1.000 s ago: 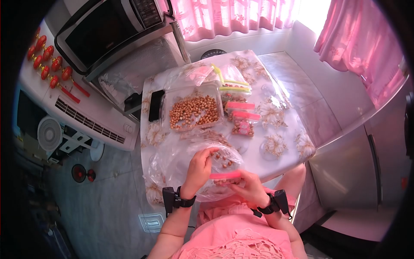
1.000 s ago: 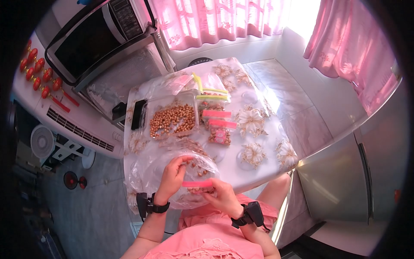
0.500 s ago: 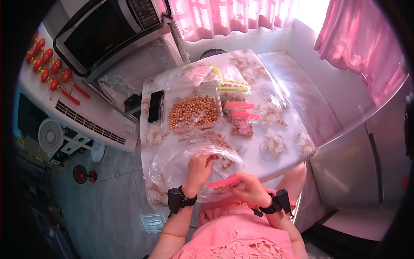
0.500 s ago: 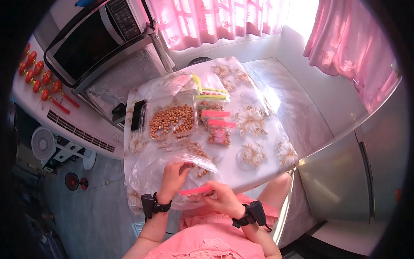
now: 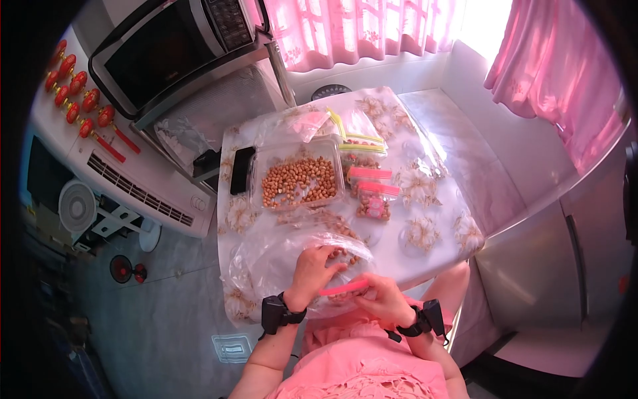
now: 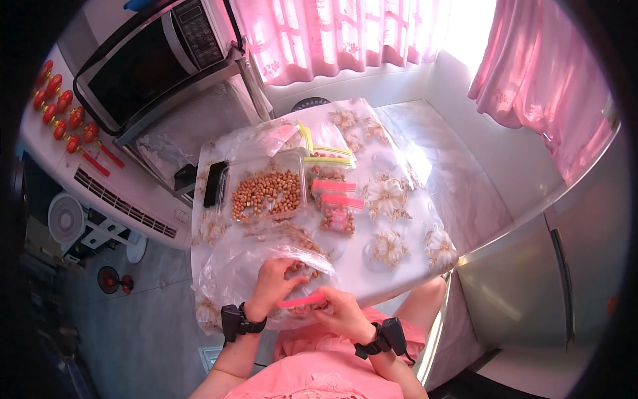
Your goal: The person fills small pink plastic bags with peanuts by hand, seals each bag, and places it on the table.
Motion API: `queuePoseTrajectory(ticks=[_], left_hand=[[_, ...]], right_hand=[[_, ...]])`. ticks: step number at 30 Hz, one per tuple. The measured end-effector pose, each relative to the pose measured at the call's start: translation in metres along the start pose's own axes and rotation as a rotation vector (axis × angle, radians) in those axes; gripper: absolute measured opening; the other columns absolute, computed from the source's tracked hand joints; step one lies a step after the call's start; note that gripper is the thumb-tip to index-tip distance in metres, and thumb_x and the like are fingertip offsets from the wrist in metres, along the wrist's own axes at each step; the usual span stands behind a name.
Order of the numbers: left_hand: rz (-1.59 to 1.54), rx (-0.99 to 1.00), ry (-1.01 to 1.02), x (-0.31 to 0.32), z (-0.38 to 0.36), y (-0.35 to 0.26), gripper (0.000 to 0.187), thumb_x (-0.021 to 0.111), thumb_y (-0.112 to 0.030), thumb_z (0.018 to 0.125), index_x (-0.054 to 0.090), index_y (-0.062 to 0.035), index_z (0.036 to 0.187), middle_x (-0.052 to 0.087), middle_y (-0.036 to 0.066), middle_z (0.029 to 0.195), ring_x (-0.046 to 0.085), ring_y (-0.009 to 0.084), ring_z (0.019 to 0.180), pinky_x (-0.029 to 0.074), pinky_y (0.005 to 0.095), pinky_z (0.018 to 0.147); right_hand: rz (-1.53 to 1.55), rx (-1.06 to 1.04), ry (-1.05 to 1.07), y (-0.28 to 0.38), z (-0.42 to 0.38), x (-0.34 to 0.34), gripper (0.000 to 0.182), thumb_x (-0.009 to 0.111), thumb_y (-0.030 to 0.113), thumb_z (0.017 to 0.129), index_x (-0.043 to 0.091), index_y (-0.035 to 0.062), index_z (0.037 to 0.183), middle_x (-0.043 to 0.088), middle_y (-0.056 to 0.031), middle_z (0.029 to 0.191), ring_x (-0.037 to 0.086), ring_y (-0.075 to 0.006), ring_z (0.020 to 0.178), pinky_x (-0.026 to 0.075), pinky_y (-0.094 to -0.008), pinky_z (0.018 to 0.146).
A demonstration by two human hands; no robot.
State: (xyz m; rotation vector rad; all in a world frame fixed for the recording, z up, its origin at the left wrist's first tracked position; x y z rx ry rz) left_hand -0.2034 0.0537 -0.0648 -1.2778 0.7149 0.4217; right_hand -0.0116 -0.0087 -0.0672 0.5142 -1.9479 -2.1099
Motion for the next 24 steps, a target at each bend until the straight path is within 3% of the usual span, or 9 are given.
queuePoseTrajectory(ticks=[8,14,17,20,22,24], left_hand=[[0.047,0.054,0.035,0.009,0.003,-0.004,0.028,0.083,-0.018,0.076,0.074,-0.0027,0.097,0.073,0.014,0.090,0.070,0.0326,0.085,0.054,0.0414,0.080],[0.042,0.057,-0.033,-0.005,-0.010,-0.002,0.020,0.079,-0.012,0.078,0.071,-0.0056,0.096,0.071,0.012,0.090,0.068,0.0343,0.088,0.054,0.0435,0.078],[0.024,-0.052,-0.070,-0.014,-0.024,0.009,0.017,0.079,-0.011,0.078,0.069,-0.0053,0.092,0.070,0.011,0.089,0.067,0.0332,0.091,0.053,0.0429,0.079],[0.023,-0.098,-0.102,-0.019,-0.033,0.013,0.020,0.079,-0.009,0.078,0.070,-0.0053,0.096,0.069,0.011,0.094,0.067,0.0328,0.093,0.054,0.0420,0.081],[0.038,-0.082,-0.175,-0.021,-0.038,0.014,0.028,0.079,-0.002,0.077,0.071,-0.0034,0.104,0.065,0.011,0.099,0.070,0.0251,0.083,0.057,0.0346,0.074],[0.071,-0.088,-0.176,-0.024,-0.041,0.011,0.031,0.078,-0.001,0.077,0.071,-0.0038,0.106,0.065,0.011,0.102,0.070,0.0246,0.085,0.058,0.0341,0.075]], right_hand=[[-0.078,-0.066,-0.003,0.003,0.001,-0.003,0.028,0.072,-0.002,0.083,0.066,0.0004,0.110,0.072,-0.0137,0.095,0.072,-0.0227,0.088,0.056,-0.0325,0.080],[-0.066,-0.015,0.018,0.006,0.000,-0.005,0.025,0.075,0.000,0.083,0.070,0.0015,0.108,0.073,-0.0103,0.095,0.071,-0.0167,0.087,0.055,-0.0305,0.081],[-0.059,-0.031,-0.001,-0.003,0.000,-0.010,0.024,0.075,-0.001,0.084,0.070,0.0004,0.108,0.074,-0.0072,0.097,0.070,-0.0141,0.088,0.054,-0.0291,0.081],[0.033,-0.055,-0.015,-0.005,0.002,-0.016,0.024,0.074,-0.003,0.085,0.070,0.0001,0.108,0.074,-0.0047,0.099,0.068,-0.0121,0.088,0.054,-0.0280,0.082],[-0.008,-0.106,-0.024,-0.005,0.004,-0.021,0.023,0.076,-0.003,0.085,0.070,0.0003,0.107,0.072,-0.0046,0.097,0.067,-0.0114,0.088,0.054,-0.0276,0.082],[-0.003,-0.105,-0.013,-0.010,0.007,-0.024,0.023,0.076,-0.002,0.085,0.069,0.0002,0.107,0.072,-0.0048,0.095,0.066,-0.0109,0.087,0.054,-0.0276,0.082]])
Point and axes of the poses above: each hand's wrist, its own z-axis towards the middle knuckle, its own x-axis out of the palm, y = z × x, the point moved 3 cm from there along z, towards the middle knuckle
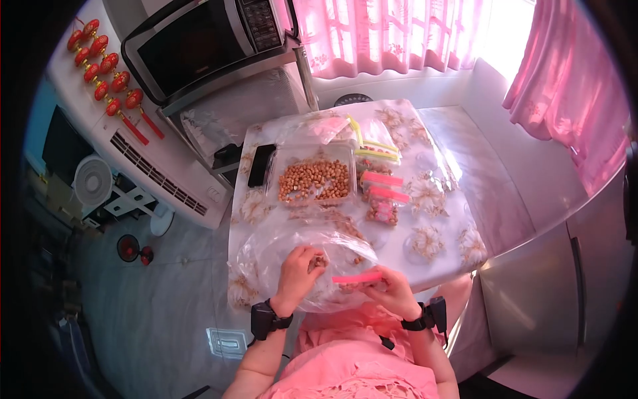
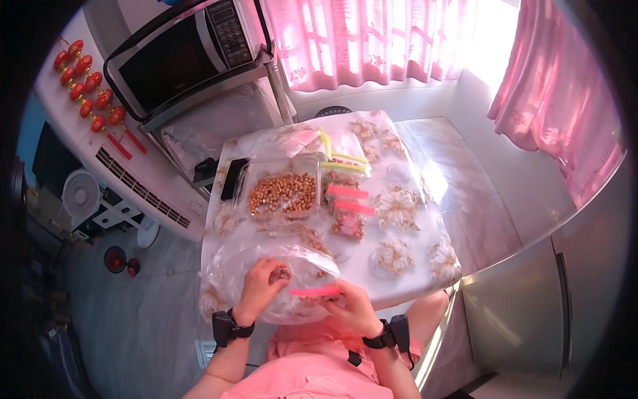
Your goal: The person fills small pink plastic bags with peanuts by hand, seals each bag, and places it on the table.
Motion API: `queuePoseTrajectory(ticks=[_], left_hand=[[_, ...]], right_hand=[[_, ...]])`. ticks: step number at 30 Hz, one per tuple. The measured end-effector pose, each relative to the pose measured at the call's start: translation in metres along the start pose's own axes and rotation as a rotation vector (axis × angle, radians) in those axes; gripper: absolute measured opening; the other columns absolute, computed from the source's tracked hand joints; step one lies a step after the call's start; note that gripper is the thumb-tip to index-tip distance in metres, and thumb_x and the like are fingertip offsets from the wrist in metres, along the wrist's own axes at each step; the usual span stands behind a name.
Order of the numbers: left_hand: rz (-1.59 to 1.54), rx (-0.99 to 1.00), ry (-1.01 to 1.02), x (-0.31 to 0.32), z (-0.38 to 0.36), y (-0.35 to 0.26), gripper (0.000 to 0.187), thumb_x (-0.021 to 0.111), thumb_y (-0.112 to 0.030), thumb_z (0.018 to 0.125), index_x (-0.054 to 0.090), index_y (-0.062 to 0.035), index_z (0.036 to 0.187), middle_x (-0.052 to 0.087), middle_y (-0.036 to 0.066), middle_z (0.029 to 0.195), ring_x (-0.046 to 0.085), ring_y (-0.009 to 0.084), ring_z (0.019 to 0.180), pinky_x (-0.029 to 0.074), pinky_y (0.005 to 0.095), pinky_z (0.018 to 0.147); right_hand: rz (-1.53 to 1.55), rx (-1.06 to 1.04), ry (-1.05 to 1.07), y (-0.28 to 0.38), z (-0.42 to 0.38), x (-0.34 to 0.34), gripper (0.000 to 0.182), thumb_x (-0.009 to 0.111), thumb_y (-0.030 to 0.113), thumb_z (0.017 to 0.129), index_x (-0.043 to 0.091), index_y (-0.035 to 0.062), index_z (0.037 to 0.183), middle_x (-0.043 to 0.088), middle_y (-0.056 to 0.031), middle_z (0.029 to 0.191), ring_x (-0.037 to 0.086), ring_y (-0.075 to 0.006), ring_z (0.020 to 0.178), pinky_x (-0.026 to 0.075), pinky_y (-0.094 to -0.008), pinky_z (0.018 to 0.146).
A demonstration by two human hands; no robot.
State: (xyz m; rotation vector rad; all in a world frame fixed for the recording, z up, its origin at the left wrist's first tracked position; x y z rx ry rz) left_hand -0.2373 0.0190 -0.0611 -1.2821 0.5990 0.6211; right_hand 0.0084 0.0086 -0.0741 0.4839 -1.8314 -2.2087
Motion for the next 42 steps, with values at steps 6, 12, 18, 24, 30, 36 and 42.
queuePoseTrajectory(ticks=[6,12,18,24,30,36,42], left_hand=[[-0.029,-0.027,0.027,0.003,-0.005,-0.016,0.036,0.076,0.002,0.076,0.069,-0.0021,0.111,0.065,0.011,0.104,0.071,0.0227,0.089,0.058,0.0323,0.076],[-0.009,-0.070,-0.013,0.015,-0.002,-0.011,0.038,0.076,0.005,0.074,0.068,-0.0015,0.111,0.064,0.010,0.105,0.070,0.0221,0.089,0.058,0.0316,0.076],[-0.041,-0.116,-0.025,0.020,-0.004,-0.005,0.039,0.078,0.006,0.073,0.068,-0.0027,0.110,0.062,0.008,0.103,0.069,0.0205,0.088,0.057,0.0308,0.076],[-0.076,-0.092,-0.029,0.020,-0.003,-0.001,0.036,0.078,0.004,0.075,0.068,-0.0034,0.109,0.061,0.008,0.102,0.069,0.0196,0.086,0.057,0.0306,0.075],[-0.092,-0.061,-0.009,0.016,0.000,-0.002,0.026,0.078,-0.003,0.081,0.068,-0.0034,0.106,0.062,0.009,0.101,0.069,0.0207,0.083,0.058,0.0313,0.075],[-0.056,0.014,-0.004,0.019,0.007,0.009,0.019,0.074,-0.005,0.084,0.069,-0.0029,0.102,0.063,0.012,0.093,0.068,0.0250,0.083,0.057,0.0362,0.074],[-0.069,0.094,-0.035,0.017,0.003,0.012,0.012,0.070,-0.006,0.085,0.068,-0.0024,0.096,0.064,0.015,0.091,0.066,0.0319,0.085,0.053,0.0416,0.076]], right_hand=[[0.088,-0.022,-0.016,-0.005,-0.002,-0.001,0.022,0.078,0.000,0.086,0.068,-0.0002,0.106,0.070,-0.0057,0.091,0.065,-0.0097,0.084,0.054,-0.0278,0.078],[0.018,-0.067,-0.015,-0.010,-0.003,-0.002,0.024,0.078,0.001,0.086,0.067,-0.0008,0.107,0.070,-0.0070,0.092,0.065,-0.0102,0.084,0.055,-0.0288,0.076],[0.026,-0.076,0.012,-0.014,-0.004,-0.003,0.025,0.076,0.000,0.087,0.066,-0.0016,0.110,0.072,-0.0090,0.097,0.069,-0.0108,0.091,0.058,-0.0296,0.080],[0.093,-0.021,0.039,-0.015,-0.001,0.001,0.034,0.074,-0.003,0.090,0.064,-0.0020,0.122,0.073,-0.0068,0.105,0.069,-0.0103,0.099,0.058,-0.0289,0.085],[0.065,0.009,0.011,-0.018,-0.003,0.003,0.038,0.074,-0.002,0.090,0.062,-0.0027,0.127,0.072,-0.0057,0.111,0.069,-0.0115,0.103,0.058,-0.0290,0.089],[0.143,0.086,-0.032,-0.019,-0.005,0.007,0.035,0.073,-0.004,0.092,0.062,-0.0023,0.125,0.071,-0.0055,0.114,0.068,-0.0119,0.106,0.057,-0.0295,0.092],[0.141,0.133,-0.043,-0.018,-0.004,0.010,0.030,0.073,-0.005,0.092,0.063,-0.0022,0.120,0.070,-0.0059,0.116,0.066,-0.0120,0.110,0.056,-0.0296,0.096]])
Point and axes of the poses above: each hand's wrist, its own z-axis towards the middle knuckle, its own x-axis out of the palm, y = z × x, the point moved 3 cm from there along z, towards the middle knuckle
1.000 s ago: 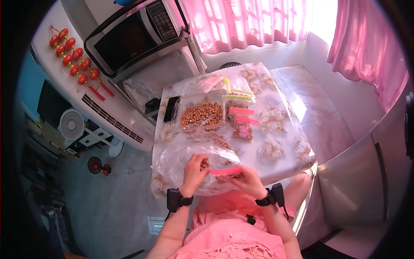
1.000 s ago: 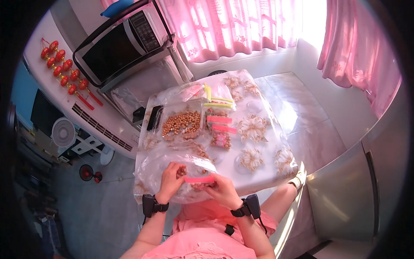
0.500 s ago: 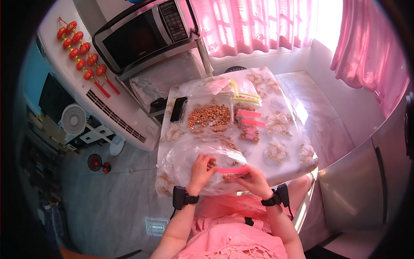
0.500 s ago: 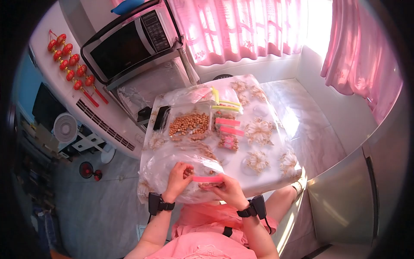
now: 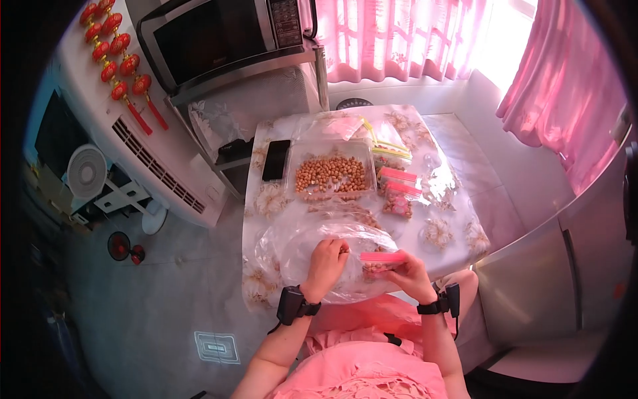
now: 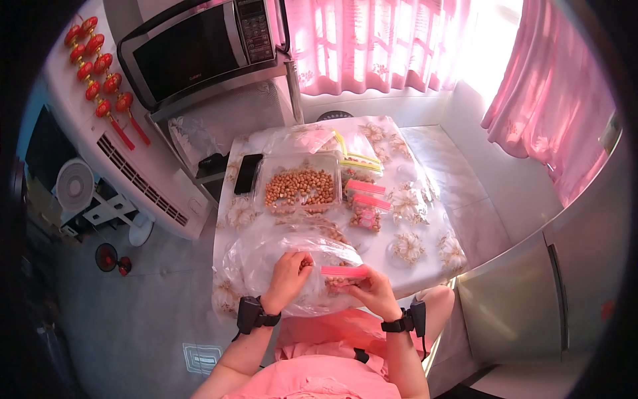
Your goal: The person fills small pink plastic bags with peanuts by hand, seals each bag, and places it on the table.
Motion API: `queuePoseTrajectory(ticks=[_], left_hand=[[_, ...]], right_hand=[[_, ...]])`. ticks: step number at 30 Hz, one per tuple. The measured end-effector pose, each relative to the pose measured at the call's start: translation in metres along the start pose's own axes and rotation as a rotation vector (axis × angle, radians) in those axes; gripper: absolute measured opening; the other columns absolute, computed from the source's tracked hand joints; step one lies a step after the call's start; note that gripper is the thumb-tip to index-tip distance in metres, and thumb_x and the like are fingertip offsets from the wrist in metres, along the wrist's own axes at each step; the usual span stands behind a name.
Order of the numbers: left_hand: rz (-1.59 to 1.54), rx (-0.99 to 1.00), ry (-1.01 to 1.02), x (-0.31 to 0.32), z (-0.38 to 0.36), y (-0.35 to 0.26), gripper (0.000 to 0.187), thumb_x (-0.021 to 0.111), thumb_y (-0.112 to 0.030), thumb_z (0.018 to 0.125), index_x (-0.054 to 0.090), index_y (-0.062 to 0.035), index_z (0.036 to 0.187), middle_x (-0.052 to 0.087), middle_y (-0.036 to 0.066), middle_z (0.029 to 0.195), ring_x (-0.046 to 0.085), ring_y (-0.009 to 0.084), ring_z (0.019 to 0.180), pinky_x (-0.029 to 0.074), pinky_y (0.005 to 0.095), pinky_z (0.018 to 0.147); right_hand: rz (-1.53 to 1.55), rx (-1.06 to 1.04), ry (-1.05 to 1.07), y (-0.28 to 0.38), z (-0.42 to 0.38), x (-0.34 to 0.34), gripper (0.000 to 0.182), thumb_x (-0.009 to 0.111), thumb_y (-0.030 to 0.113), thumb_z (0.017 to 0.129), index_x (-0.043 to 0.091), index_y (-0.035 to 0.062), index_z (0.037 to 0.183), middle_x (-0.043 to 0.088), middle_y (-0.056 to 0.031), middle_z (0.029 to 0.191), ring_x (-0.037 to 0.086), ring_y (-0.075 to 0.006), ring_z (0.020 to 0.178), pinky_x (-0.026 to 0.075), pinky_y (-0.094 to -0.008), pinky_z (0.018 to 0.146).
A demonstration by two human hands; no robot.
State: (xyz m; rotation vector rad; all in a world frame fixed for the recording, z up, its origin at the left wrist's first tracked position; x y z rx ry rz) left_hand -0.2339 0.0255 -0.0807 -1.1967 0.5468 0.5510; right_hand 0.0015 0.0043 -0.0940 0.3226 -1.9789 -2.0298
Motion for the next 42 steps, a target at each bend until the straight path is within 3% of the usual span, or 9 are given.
queuePoseTrajectory(ticks=[2,5,8,10,13,18,22,31,42], left_hand=[[-0.044,-0.010,-0.010,0.002,0.001,0.003,0.010,0.069,-0.006,0.085,0.067,-0.0024,0.094,0.064,0.015,0.090,0.065,0.0325,0.086,0.052,0.0421,0.076],[0.006,-0.022,-0.020,0.001,-0.001,-0.001,0.010,0.070,-0.005,0.084,0.067,-0.0020,0.094,0.064,0.015,0.088,0.065,0.0327,0.086,0.052,0.0429,0.077],[0.013,-0.048,-0.002,0.000,0.003,-0.003,0.010,0.069,-0.005,0.085,0.067,-0.0017,0.094,0.064,0.015,0.087,0.065,0.0328,0.086,0.052,0.0432,0.078],[0.036,-0.039,-0.014,0.000,0.001,-0.003,0.011,0.070,-0.004,0.085,0.068,-0.0016,0.095,0.065,0.015,0.088,0.066,0.0316,0.084,0.053,0.0417,0.076],[-0.025,-0.089,-0.008,-0.005,-0.001,-0.005,0.010,0.070,-0.003,0.085,0.069,-0.0016,0.095,0.065,0.015,0.089,0.067,0.0300,0.082,0.054,0.0389,0.073],[0.032,-0.168,-0.019,-0.019,-0.006,-0.003,0.010,0.071,-0.003,0.084,0.070,-0.0012,0.094,0.067,0.014,0.093,0.069,0.0283,0.081,0.055,0.0364,0.072],[0.186,-0.136,-0.015,-0.025,-0.010,0.002,0.013,0.074,-0.002,0.083,0.071,-0.0014,0.096,0.069,0.014,0.097,0.070,0.0267,0.084,0.056,0.0356,0.074],[0.131,-0.246,0.027,-0.039,-0.013,-0.009,0.030,0.076,-0.001,0.081,0.071,-0.0034,0.111,0.068,0.012,0.110,0.070,0.0253,0.096,0.058,0.0364,0.083],[0.106,-0.168,0.032,-0.037,-0.008,-0.023,0.021,0.076,0.000,0.079,0.072,-0.0026,0.100,0.069,0.012,0.097,0.068,0.0263,0.084,0.055,0.0360,0.073]], right_hand=[[0.035,-0.017,-0.033,0.004,0.001,0.002,0.027,0.073,-0.004,0.091,0.064,-0.0022,0.117,0.070,-0.0035,0.111,0.066,-0.0086,0.102,0.057,-0.0271,0.088],[0.029,-0.032,-0.031,-0.006,-0.001,-0.001,0.026,0.074,-0.004,0.091,0.065,-0.0021,0.116,0.070,-0.0034,0.111,0.064,-0.0080,0.101,0.055,-0.0270,0.088],[-0.078,-0.025,0.007,-0.008,-0.004,-0.006,0.028,0.071,-0.006,0.093,0.063,-0.0030,0.119,0.070,-0.0052,0.113,0.067,-0.0131,0.108,0.056,-0.0296,0.096],[-0.068,-0.025,0.005,-0.005,-0.002,-0.006,0.026,0.072,-0.006,0.092,0.064,-0.0026,0.116,0.070,-0.0036,0.110,0.066,-0.0106,0.105,0.055,-0.0279,0.091],[-0.178,-0.058,-0.013,0.004,-0.002,-0.008,0.027,0.078,0.000,0.086,0.067,-0.0015,0.111,0.072,-0.0090,0.097,0.064,-0.0094,0.091,0.054,-0.0290,0.080],[-0.234,-0.100,-0.026,0.008,0.001,-0.007,0.025,0.079,0.001,0.084,0.067,-0.0002,0.106,0.070,-0.0100,0.092,0.065,-0.0148,0.081,0.053,-0.0294,0.074],[-0.271,-0.118,-0.027,0.015,0.002,-0.006,0.023,0.079,0.002,0.085,0.067,0.0008,0.105,0.069,-0.0098,0.091,0.065,-0.0156,0.079,0.052,-0.0292,0.073],[-0.260,-0.122,-0.023,0.018,0.005,-0.007,0.022,0.080,0.003,0.085,0.068,0.0015,0.104,0.070,-0.0101,0.090,0.065,-0.0164,0.077,0.052,-0.0290,0.071],[-0.299,-0.143,-0.011,0.016,0.003,-0.008,0.025,0.078,0.000,0.084,0.067,0.0014,0.108,0.070,-0.0126,0.092,0.069,-0.0220,0.083,0.054,-0.0325,0.075]])
Point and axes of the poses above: each hand's wrist, its own z-axis towards the middle knuckle, its own x-axis out of the palm, y = z × x, the point moved 3 cm from there along z, towards the middle knuckle
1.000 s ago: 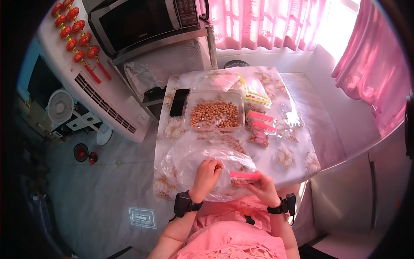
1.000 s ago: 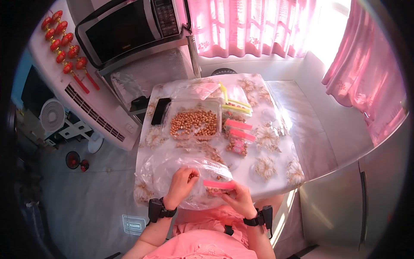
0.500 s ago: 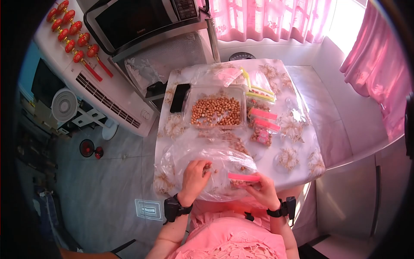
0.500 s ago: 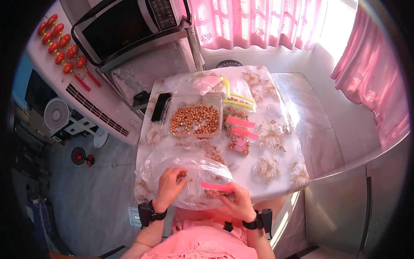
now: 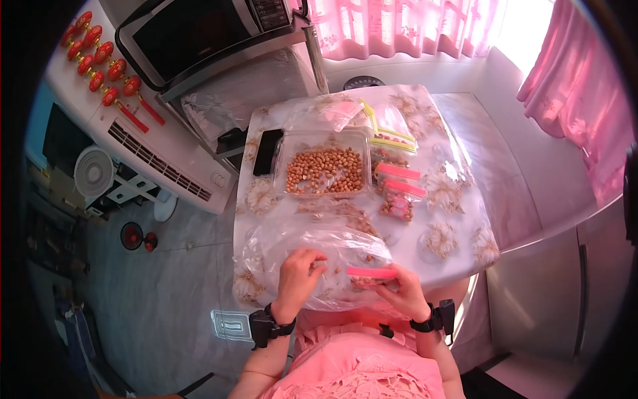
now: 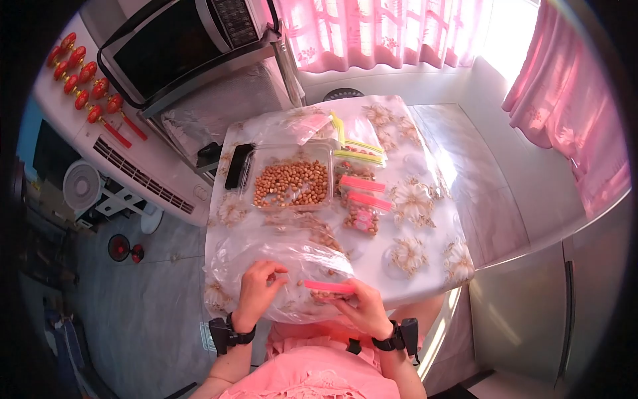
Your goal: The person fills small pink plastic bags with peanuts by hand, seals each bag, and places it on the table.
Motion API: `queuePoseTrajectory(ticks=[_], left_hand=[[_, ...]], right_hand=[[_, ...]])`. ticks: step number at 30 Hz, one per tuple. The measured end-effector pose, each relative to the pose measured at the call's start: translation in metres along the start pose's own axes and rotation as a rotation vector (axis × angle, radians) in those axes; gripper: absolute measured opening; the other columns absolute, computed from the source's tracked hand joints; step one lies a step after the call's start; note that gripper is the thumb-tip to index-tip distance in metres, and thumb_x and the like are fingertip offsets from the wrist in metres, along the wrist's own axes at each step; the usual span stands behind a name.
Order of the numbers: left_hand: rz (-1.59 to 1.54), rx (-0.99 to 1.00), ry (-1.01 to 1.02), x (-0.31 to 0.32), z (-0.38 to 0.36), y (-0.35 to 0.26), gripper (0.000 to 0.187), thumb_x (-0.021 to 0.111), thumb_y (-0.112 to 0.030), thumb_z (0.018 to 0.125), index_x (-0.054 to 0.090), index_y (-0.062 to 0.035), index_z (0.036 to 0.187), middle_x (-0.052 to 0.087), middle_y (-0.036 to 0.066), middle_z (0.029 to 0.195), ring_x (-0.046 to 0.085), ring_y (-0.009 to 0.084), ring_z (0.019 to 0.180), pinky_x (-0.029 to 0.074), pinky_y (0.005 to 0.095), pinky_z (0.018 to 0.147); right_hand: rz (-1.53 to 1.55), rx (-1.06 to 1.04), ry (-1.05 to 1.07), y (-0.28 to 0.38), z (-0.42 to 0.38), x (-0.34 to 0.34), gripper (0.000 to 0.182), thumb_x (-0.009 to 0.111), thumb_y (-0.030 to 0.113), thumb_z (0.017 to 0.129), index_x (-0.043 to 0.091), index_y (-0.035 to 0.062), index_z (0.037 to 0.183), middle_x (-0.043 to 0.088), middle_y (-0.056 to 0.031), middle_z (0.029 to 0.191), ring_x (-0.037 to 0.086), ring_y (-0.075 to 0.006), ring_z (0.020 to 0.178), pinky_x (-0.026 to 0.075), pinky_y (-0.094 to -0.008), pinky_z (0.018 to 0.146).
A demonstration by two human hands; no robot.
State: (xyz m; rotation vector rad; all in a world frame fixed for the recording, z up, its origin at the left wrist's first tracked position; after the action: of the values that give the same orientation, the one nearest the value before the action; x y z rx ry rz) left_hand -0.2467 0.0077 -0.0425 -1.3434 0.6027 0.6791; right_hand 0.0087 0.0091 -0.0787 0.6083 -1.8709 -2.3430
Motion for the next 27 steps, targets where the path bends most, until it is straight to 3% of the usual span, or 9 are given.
queuePoseTrajectory(ticks=[3,8,10,13,17,19,22,24,27], left_hand=[[-0.111,-0.017,0.073,0.006,0.001,-0.014,0.020,0.077,-0.002,0.080,0.072,-0.0026,0.100,0.068,0.011,0.096,0.067,0.0253,0.082,0.055,0.0347,0.071],[-0.282,0.000,0.091,0.018,0.003,-0.032,0.016,0.075,-0.006,0.086,0.072,-0.0037,0.102,0.068,0.011,0.094,0.066,0.0261,0.082,0.053,0.0347,0.071],[-0.195,0.220,0.033,0.020,0.003,-0.038,0.011,0.069,-0.006,0.092,0.071,-0.0036,0.102,0.068,0.012,0.095,0.066,0.0289,0.085,0.052,0.0372,0.074],[-0.281,0.169,0.074,0.022,0.002,-0.042,0.009,0.063,-0.006,0.096,0.070,-0.0026,0.101,0.068,0.013,0.097,0.065,0.0316,0.087,0.052,0.0396,0.077],[-0.270,0.128,-0.008,0.017,-0.001,-0.032,0.009,0.063,-0.005,0.095,0.069,-0.0017,0.101,0.068,0.013,0.096,0.065,0.0333,0.088,0.052,0.0405,0.078],[-0.082,0.151,-0.129,0.007,-0.003,-0.018,0.011,0.062,0.000,0.093,0.068,-0.0013,0.101,0.067,0.014,0.098,0.065,0.0344,0.091,0.052,0.0413,0.078],[0.051,0.104,-0.119,-0.001,-0.006,-0.004,0.017,0.061,0.005,0.089,0.068,-0.0011,0.103,0.066,0.015,0.101,0.065,0.0347,0.096,0.052,0.0423,0.079],[0.033,0.069,-0.097,-0.002,-0.007,0.002,0.020,0.061,0.006,0.087,0.068,-0.0010,0.103,0.066,0.015,0.103,0.065,0.0340,0.097,0.053,0.0422,0.080],[0.011,0.021,-0.074,0.002,-0.006,0.010,0.023,0.062,0.008,0.084,0.068,-0.0007,0.105,0.066,0.014,0.104,0.065,0.0333,0.098,0.054,0.0414,0.081]], right_hand=[[0.052,0.032,-0.006,-0.003,0.000,0.001,0.025,0.079,0.000,0.083,0.069,0.0007,0.106,0.073,-0.0100,0.095,0.070,-0.0162,0.086,0.054,-0.0297,0.078],[0.049,0.055,-0.005,0.002,0.000,0.000,0.025,0.079,-0.002,0.083,0.068,0.0005,0.106,0.073,-0.0091,0.095,0.071,-0.0156,0.088,0.055,-0.0294,0.079],[0.060,0.062,-0.006,0.000,0.000,0.001,0.025,0.078,-0.002,0.083,0.068,0.0005,0.106,0.073,-0.0090,0.095,0.071,-0.0154,0.088,0.055,-0.0293,0.079],[0.048,0.057,-0.017,0.000,0.000,0.001,0.025,0.078,-0.001,0.083,0.068,0.0006,0.105,0.073,-0.0092,0.094,0.070,-0.0153,0.086,0.055,-0.0294,0.078],[0.047,0.054,-0.014,0.002,0.001,0.000,0.026,0.079,-0.001,0.082,0.068,0.0006,0.106,0.073,-0.0096,0.095,0.070,-0.0158,0.087,0.055,-0.0298,0.078],[0.048,0.056,-0.010,0.001,0.000,0.001,0.027,0.080,-0.001,0.082,0.068,0.0006,0.106,0.073,-0.0097,0.095,0.070,-0.0161,0.087,0.055,-0.0300,0.078],[0.047,0.036,-0.015,0.004,0.002,0.001,0.028,0.080,0.000,0.082,0.068,0.0006,0.107,0.073,-0.0100,0.095,0.070,-0.0165,0.087,0.055,-0.0302,0.078],[0.020,0.048,0.003,0.005,0.002,0.000,0.026,0.078,0.000,0.084,0.067,0.0007,0.108,0.071,-0.0122,0.095,0.071,-0.0210,0.085,0.056,-0.0317,0.077],[0.008,0.024,-0.004,0.005,0.002,0.000,0.026,0.078,0.000,0.084,0.067,0.0007,0.107,0.071,-0.0119,0.094,0.071,-0.0200,0.084,0.056,-0.0310,0.076]])
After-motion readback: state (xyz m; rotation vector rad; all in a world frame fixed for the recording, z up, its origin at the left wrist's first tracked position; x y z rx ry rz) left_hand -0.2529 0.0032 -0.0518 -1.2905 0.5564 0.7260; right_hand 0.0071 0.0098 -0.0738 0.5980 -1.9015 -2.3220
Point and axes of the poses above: each hand's wrist, its own z-axis towards the middle knuckle, its own x-axis out of the palm, y = z × x, the point moved 3 cm from there along z, towards the middle knuckle
